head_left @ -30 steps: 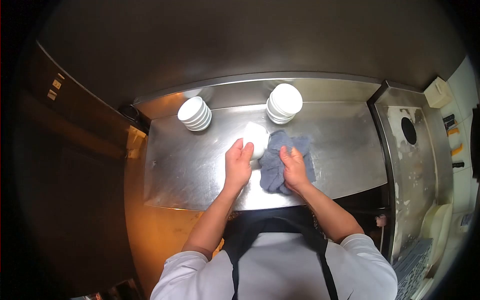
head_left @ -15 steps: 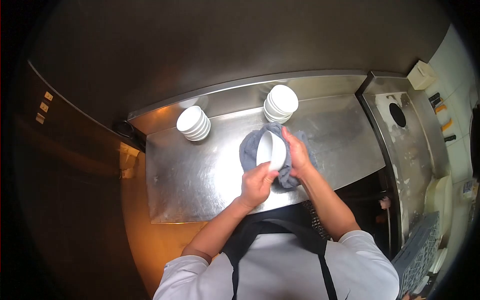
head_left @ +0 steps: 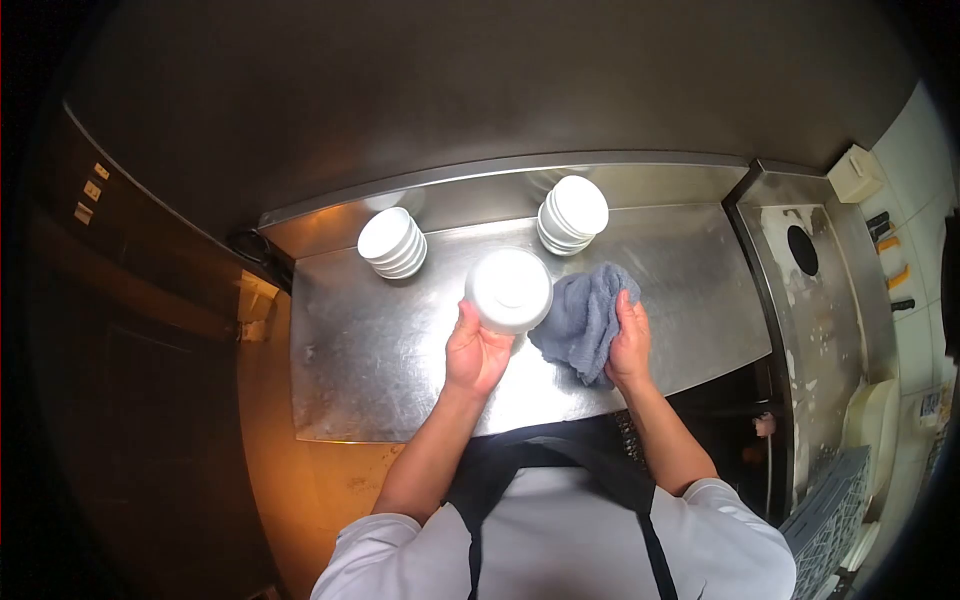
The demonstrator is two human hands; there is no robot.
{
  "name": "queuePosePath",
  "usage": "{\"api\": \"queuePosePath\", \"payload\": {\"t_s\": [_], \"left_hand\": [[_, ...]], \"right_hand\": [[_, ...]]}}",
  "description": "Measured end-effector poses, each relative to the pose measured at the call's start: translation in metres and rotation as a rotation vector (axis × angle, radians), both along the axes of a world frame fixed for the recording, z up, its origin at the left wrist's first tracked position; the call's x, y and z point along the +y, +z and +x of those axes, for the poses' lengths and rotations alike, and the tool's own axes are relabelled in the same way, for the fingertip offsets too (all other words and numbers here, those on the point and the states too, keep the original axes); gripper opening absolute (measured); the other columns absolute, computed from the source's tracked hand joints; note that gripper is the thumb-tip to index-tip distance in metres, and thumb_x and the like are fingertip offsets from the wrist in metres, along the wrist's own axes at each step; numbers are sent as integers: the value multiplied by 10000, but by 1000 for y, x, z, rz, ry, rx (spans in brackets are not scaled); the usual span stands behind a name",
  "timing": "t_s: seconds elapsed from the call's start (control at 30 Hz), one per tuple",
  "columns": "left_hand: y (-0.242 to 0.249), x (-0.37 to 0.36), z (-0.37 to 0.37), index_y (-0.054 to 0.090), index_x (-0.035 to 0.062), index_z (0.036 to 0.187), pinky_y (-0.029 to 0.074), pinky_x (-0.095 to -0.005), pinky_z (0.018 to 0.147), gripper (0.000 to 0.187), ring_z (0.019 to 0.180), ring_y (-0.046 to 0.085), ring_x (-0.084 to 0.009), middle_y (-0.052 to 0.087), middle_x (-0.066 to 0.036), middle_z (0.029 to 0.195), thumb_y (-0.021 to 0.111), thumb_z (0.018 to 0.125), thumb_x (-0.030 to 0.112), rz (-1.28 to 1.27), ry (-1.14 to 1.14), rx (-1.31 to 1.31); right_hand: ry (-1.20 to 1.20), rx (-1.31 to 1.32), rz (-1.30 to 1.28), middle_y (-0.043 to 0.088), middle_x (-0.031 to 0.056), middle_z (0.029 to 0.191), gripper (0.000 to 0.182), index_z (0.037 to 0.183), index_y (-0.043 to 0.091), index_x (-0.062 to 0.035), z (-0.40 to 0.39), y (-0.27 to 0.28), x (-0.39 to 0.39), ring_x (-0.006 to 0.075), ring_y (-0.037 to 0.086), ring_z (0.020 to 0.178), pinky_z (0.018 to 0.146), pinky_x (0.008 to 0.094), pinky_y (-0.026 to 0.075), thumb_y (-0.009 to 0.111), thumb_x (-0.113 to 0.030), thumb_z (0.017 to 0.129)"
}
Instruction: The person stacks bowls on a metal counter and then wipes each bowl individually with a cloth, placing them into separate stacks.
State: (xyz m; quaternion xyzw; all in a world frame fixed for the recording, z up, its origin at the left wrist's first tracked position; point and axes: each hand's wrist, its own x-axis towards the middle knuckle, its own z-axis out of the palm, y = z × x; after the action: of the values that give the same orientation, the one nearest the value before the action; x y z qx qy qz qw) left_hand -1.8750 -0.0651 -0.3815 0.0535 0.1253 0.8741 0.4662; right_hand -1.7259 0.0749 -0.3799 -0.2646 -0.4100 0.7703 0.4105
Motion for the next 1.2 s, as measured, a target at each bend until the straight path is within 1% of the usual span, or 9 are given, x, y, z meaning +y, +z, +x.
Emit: {"api": "queuePosePath", "payload": {"t_s": [0.27, 0.37, 0.53, 0.63, 0.87, 0.97, 1.07, 1.17, 1.2], "left_hand": [[-19, 15, 32, 404, 59, 1389, 322, -433, 1131, 422, 1287, 468, -254, 511, -104, 1367, 467, 1016, 246, -192, 21, 276], [-8, 14, 38, 377, 64, 1411, 324, -451, 1132, 448, 1293, 466, -262, 491, -109, 1390, 447, 1022, 276, -184, 60, 226], [-6, 8, 28, 323, 74, 1450, 285, -489, 1156, 521, 1378, 375, -278, 398, -115, 1482, 423, 1020, 350, -105, 9, 172], [-2, 6, 25, 302, 87, 1466, 287, -504, 1151, 528, 1371, 379, -284, 399, -120, 1473, 410, 1024, 354, -72, -61, 177], [26, 16, 37, 233, 140, 1497, 388, -420, 1035, 559, 1269, 465, -252, 435, -124, 1413, 434, 1024, 358, -349, 180, 519], [11, 21, 22, 268, 132, 1475, 417, -388, 1020, 559, 1234, 490, -238, 482, -118, 1358, 478, 1007, 352, -439, 158, 698], [30, 11, -6, 413, 79, 1383, 469, -363, 978, 541, 1115, 567, -225, 560, -134, 1239, 625, 912, 242, -270, -93, 350], [28, 9, -22, 458, 51, 1343, 494, -345, 936, 517, 1052, 600, -218, 587, -142, 1192, 643, 872, 156, -360, -168, 486], [29, 10, -24, 468, 42, 1334, 496, -343, 932, 512, 1043, 605, -217, 591, -142, 1189, 643, 863, 146, -423, -162, 559]], "right_hand": [[154, -346, 1473, 404, 319, 1411, 249, 1002, 665, 39, -31, 10, -28, 554, 230, 1378, 1121, 601, 164, 675, -131, 821], [28, -248, 1328, 424, 324, 1382, 283, 1019, 649, 53, -35, -33, -31, 537, 277, 1356, 1126, 574, 175, 669, -162, 836], [49, -92, 234, 622, 93, 1141, 360, 1177, 556, 43, -45, -7, -21, 159, 564, 1037, 924, 315, 446, 495, -273, 1017], [166, 34, -9, 643, 82, 1071, 339, 1111, 579, 31, -52, 21, -3, 156, 583, 991, 869, 293, 455, 496, -285, 1020], [-55, -305, 554, 685, 144, 968, 298, 1065, 621, 37, -50, 25, -6, 192, 638, 866, 757, 332, 509, 585, -241, 962], [174, -213, 717, 664, 184, 1058, 319, 1132, 606, 27, -39, 16, -31, 261, 644, 977, 844, 373, 499, 625, -217, 928], [376, -137, 1505, 567, 223, 1238, 429, 1221, 577, -17, -34, -3, -29, 358, 531, 1198, 1011, 446, 419, 677, -215, 854], [560, -409, 1461, 574, 199, 1236, 387, 1205, 591, -47, -40, -14, -6, 344, 549, 1162, 989, 439, 436, 665, -199, 857], [387, -401, 1739, 629, 144, 1124, 261, 1135, 629, -76, -39, -24, -11, 319, 607, 1053, 901, 403, 472, 636, -172, 893]]}}
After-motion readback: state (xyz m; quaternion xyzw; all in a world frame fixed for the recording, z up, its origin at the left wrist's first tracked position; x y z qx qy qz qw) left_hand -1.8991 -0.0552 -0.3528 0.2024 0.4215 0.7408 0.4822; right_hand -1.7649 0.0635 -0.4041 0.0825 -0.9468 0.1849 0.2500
